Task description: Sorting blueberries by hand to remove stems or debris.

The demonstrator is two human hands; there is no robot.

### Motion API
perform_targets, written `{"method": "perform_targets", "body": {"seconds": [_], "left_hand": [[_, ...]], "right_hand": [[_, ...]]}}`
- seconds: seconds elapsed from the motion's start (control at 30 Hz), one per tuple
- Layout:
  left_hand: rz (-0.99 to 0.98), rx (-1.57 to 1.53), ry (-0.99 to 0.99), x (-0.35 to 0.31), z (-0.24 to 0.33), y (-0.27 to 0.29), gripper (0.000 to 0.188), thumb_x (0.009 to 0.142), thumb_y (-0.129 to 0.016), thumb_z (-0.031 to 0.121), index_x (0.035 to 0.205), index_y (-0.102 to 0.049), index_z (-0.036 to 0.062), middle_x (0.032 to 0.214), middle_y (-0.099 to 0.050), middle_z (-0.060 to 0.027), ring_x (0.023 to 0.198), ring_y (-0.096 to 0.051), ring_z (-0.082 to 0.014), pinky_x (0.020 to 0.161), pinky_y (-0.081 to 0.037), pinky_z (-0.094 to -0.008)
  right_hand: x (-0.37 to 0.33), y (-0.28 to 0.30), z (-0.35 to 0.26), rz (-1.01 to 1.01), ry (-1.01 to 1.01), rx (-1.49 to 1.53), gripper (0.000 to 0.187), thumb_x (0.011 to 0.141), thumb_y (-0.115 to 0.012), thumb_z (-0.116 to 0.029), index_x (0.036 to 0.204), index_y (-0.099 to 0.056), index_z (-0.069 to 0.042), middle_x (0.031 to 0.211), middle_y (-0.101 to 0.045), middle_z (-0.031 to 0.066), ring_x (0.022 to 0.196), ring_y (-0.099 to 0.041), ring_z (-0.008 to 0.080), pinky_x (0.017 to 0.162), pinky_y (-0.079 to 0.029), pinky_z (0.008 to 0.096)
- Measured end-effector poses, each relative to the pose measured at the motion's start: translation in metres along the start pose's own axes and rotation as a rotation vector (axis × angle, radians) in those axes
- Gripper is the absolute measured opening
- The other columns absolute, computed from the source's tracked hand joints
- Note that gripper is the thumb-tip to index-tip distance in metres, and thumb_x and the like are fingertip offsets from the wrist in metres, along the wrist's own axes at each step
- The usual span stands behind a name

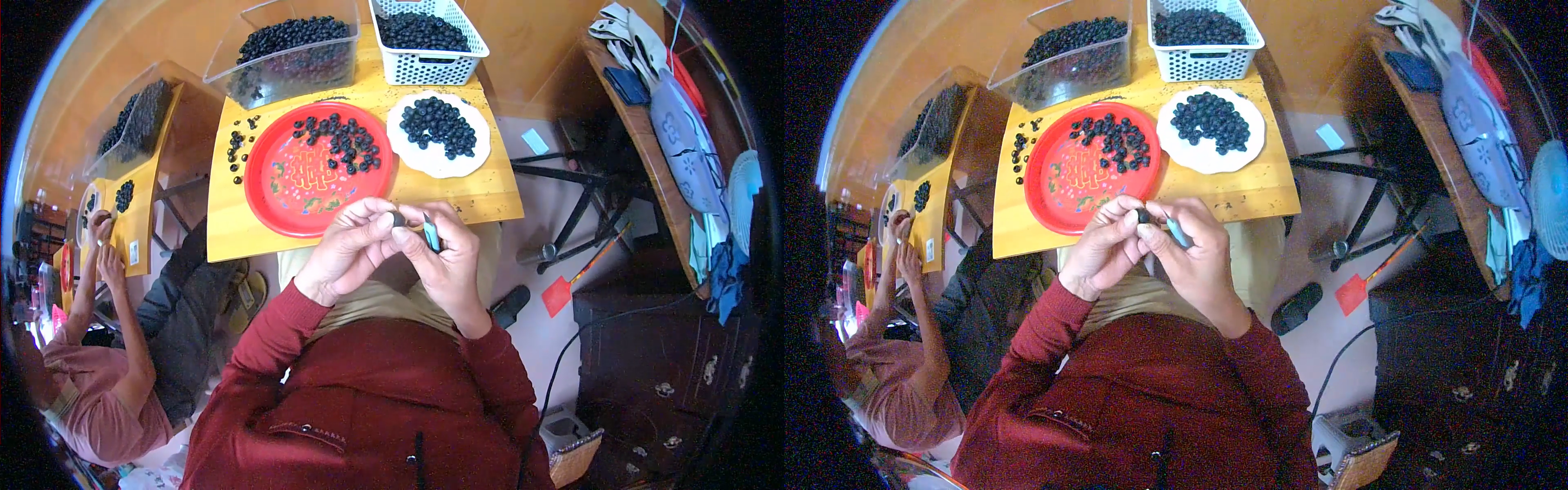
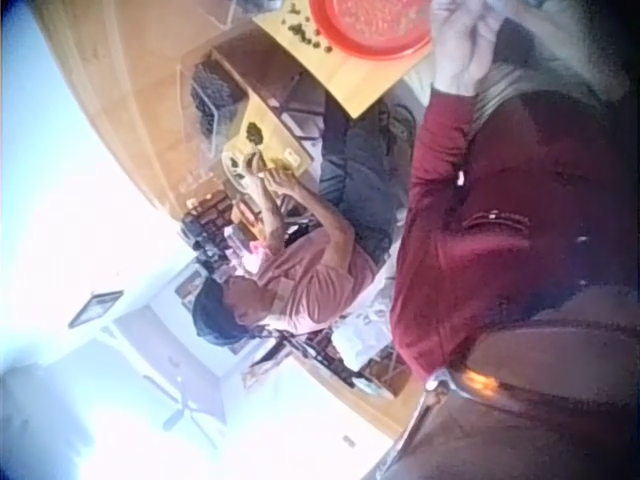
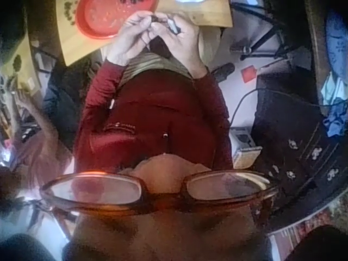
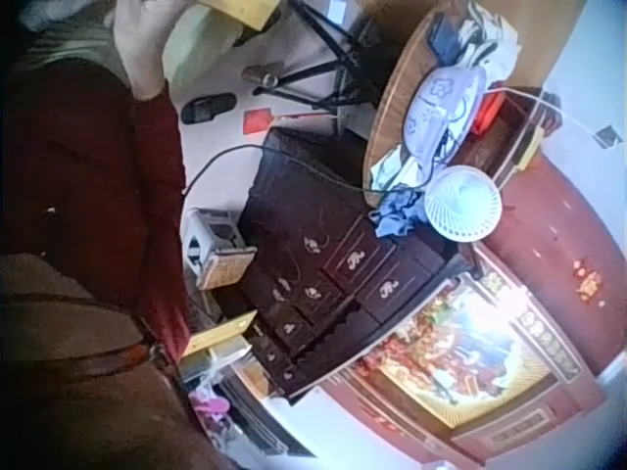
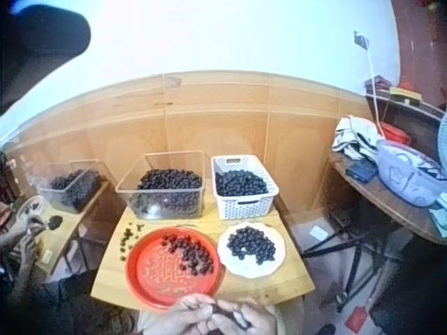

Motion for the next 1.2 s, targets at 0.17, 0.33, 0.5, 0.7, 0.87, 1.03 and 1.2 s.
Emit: {"method": "perform_targets", "body": {"seconds": [0.17, 0.33, 0.5, 0.7, 0.87, 1.03, 1.2], "left_hand": [[0.008, -0.062, 0.048, -0.006, -0.006, 0.013, 0.018, 0.092, -0.064, 0.007, 0.110, -0.064, 0.0053, 0.108, -0.068, -0.0123, 0.099, -0.066, -0.0200, 0.088, -0.056, -0.0346], [0.043, -0.059, 0.065, -0.008, -0.009, 0.016, 0.017, 0.092, -0.064, 0.006, 0.109, -0.065, 0.0046, 0.104, -0.068, -0.0110, 0.095, -0.067, -0.0199, 0.087, -0.057, -0.0349], [0.002, 0.016, 0.061, -0.006, -0.010, 0.007, 0.017, 0.092, -0.064, 0.007, 0.108, -0.065, 0.0034, 0.103, -0.068, -0.0106, 0.093, -0.067, -0.0195, 0.085, -0.057, -0.0341], [0.000, -0.005, 0.071, -0.003, -0.013, 0.005, 0.017, 0.092, -0.064, 0.008, 0.108, -0.065, 0.0025, 0.101, -0.068, -0.0101, 0.091, -0.067, -0.0188, 0.084, -0.057, -0.0335], [0.033, -0.053, 0.053, -0.005, -0.014, 0.011, 0.018, 0.093, -0.064, 0.010, 0.109, -0.065, 0.0033, 0.101, -0.069, -0.0096, 0.092, -0.067, -0.0183, 0.084, -0.057, -0.0339], [0.091, -0.013, 0.017, -0.004, -0.013, 0.018, 0.020, 0.093, -0.063, 0.014, 0.112, -0.063, 0.0061, 0.118, -0.065, -0.0175, 0.099, -0.066, -0.0200, 0.085, -0.056, -0.0339], [0.114, 0.008, 0.008, -0.001, -0.015, 0.023, 0.021, 0.093, -0.063, 0.014, 0.113, -0.062, 0.0067, 0.115, -0.066, -0.0161, 0.097, -0.065, -0.0187, 0.085, -0.055, -0.0340]], "right_hand": [[-0.002, 0.001, 0.001, 0.023, -0.073, 0.095, 0.020, 0.087, -0.072, -0.012, 0.102, -0.070, 0.002, 0.088, -0.064, 0.0066, 0.082, -0.059, 0.0131, 0.071, -0.047, 0.0260], [-0.005, 0.004, 0.001, 0.048, -0.123, 0.146, 0.019, 0.087, -0.072, -0.011, 0.100, -0.071, 0.002, 0.083, -0.064, 0.0059, 0.078, -0.058, 0.0122, 0.069, -0.046, 0.0251], [-0.008, 0.007, 0.001, 0.024, -0.146, 0.189, 0.013, 0.091, -0.067, -0.010, 0.095, -0.067, 0.002, 0.089, -0.063, 0.0044, 0.080, -0.061, 0.0087, 0.070, -0.049, 0.0227], [-0.005, 0.007, 0.008, -0.025, -0.219, 0.249, 0.012, 0.094, -0.063, -0.009, 0.095, -0.064, 0.002, 0.086, -0.064, 0.0041, 0.079, -0.062, 0.0080, 0.070, -0.049, 0.0225], [-0.002, 0.003, 0.013, -0.037, -0.167, 0.272, 0.011, 0.094, -0.063, -0.009, 0.096, -0.065, 0.002, 0.087, -0.064, 0.0044, 0.078, -0.062, 0.0086, 0.069, -0.049, 0.0232], [0.001, 0.002, 0.017, -0.048, -0.142, 0.281, 0.011, 0.093, -0.064, -0.008, 0.098, -0.066, 0.002, 0.089, -0.063, 0.0052, 0.078, -0.062, 0.0094, 0.069, -0.049, 0.0241], [0.005, 0.005, 0.021, -0.065, -0.147, 0.332, 0.013, 0.092, -0.064, -0.007, 0.100, -0.065, 0.003, 0.090, -0.063, 0.0057, 0.077, -0.062, 0.0097, 0.069, -0.049, 0.0239]]}}
Point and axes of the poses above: each hand's wrist, its own x-axis towards the middle knuckle, its own y-axis out of the back of the hand, z = x × y, the point moved 9 cm from there along x, towards the middle knuckle
